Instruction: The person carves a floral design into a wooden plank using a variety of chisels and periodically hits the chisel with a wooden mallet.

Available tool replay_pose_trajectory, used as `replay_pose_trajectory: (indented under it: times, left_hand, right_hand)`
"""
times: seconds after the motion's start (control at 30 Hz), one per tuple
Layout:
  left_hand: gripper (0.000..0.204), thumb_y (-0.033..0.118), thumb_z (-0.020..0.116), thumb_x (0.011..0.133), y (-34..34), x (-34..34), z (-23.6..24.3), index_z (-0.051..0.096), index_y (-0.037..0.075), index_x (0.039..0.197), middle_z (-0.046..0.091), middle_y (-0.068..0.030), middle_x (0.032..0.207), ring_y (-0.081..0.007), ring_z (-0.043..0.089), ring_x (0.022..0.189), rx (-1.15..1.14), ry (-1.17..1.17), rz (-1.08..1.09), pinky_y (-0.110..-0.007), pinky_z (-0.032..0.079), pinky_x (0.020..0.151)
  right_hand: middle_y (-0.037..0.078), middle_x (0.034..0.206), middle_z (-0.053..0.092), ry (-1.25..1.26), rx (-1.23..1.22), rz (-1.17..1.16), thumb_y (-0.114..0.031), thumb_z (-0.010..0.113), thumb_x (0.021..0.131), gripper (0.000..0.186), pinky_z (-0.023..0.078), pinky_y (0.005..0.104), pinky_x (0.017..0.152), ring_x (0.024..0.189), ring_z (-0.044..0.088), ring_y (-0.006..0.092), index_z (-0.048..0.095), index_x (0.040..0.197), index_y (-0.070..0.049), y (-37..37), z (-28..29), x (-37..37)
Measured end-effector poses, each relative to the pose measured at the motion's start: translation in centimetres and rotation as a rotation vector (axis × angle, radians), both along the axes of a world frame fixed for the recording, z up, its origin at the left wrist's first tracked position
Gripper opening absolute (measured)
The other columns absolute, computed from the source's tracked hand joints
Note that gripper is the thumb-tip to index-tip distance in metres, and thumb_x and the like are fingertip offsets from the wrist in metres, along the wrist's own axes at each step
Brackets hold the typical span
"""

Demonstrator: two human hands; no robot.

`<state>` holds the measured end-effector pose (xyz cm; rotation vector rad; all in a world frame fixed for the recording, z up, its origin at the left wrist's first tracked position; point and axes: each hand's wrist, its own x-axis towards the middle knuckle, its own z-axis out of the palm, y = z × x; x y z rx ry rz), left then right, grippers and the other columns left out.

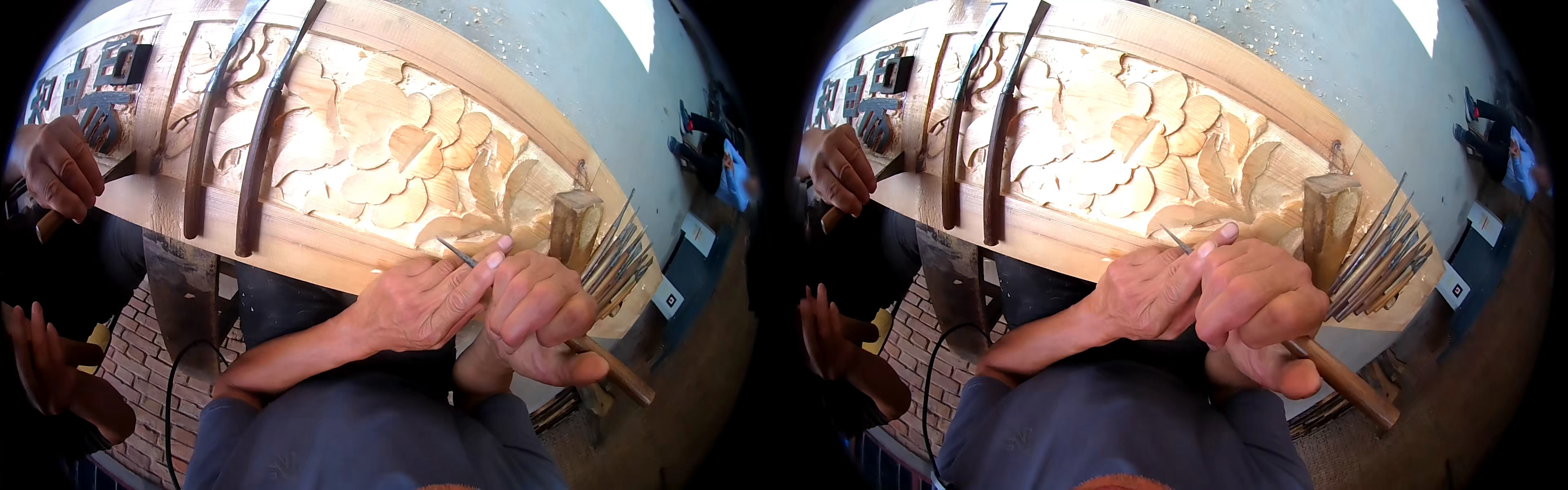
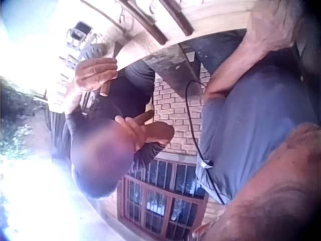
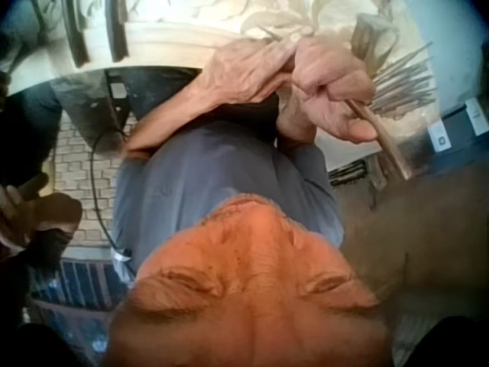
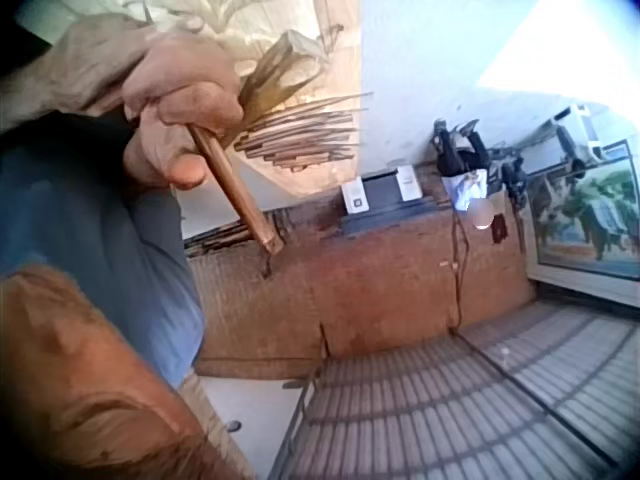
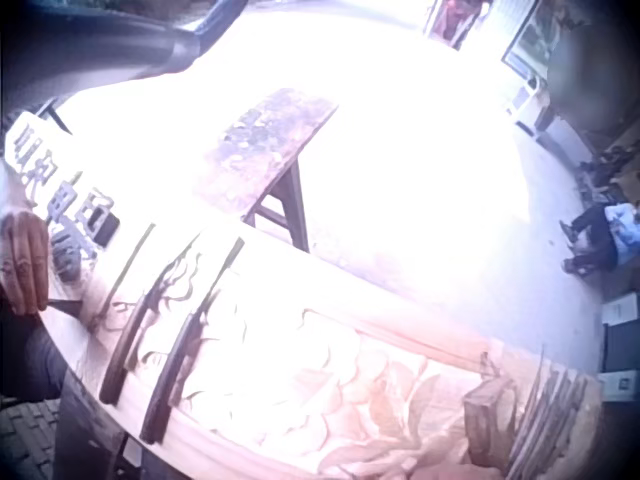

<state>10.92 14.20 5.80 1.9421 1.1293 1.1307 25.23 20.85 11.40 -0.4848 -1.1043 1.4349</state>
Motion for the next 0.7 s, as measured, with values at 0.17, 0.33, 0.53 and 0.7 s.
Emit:
replay_pose_trajectory:
  times: [0.17, 0.33, 0.53, 0.7]
  left_hand:
    - [0.081, 0.017, 0.082, 0.092, 0.6, 0.0, 0.2, 0.052, -0.015, 0.159, 0.076, -0.0228, 0.146, -0.0191, 0.073, 0.071, 0.055, 0.051, -0.013, -0.033, 0.057, 0.062]
    - [0.098, 0.024, 0.083, 0.092, 0.5, -1.3, 1.2, 0.037, -0.013, 0.17, 0.072, -0.0206, 0.144, -0.0253, 0.074, 0.096, -0.169, -0.003, -0.148, -0.036, 0.058, 0.078]
    - [0.1, 0.025, 0.083, 0.091, 0.5, -1.3, 1.2, 0.036, -0.013, 0.171, 0.074, -0.0164, 0.127, -0.0271, 0.074, 0.098, -0.203, -0.01, -0.134, -0.037, 0.06, 0.083]
    - [0.1, 0.024, 0.083, 0.09, 0.4, -1.5, 1.4, 0.037, -0.013, 0.17, 0.071, -0.0131, 0.111, -0.0277, 0.073, 0.093, -0.259, -0.034, -0.122, -0.038, 0.059, 0.082]
  right_hand:
    - [0.005, 0.063, 0.065, -0.076, 0.066, -0.05, -0.078, 0.065, 0.105, 0.077, 0.034, 0.0284, 0.047, 0.044, 0.051, 0.0138, 0.037, 0.069, -0.015, -0.3, -0.5, 0.5]
    - [0.007, 0.061, 0.064, -0.147, 0.178, 0.04, -0.086, 0.061, 0.102, 0.082, 0.031, 0.0286, 0.043, 0.043, 0.05, 0.0136, 0.039, 0.071, -0.014, 0.3, -0.2, -0.3]
    - [0.007, 0.06, 0.062, -0.163, 0.244, 0.006, -0.086, 0.059, 0.102, 0.083, 0.031, 0.0288, 0.042, 0.042, 0.049, 0.0132, 0.039, 0.071, -0.011, 0.5, -1.1, -0.2]
    - [0.008, 0.059, 0.061, -0.173, 0.266, 0.108, -0.086, 0.058, 0.103, 0.085, 0.031, 0.0291, 0.04, 0.041, 0.048, 0.014, 0.037, 0.068, -0.011, 1.2, -1.1, -0.4]
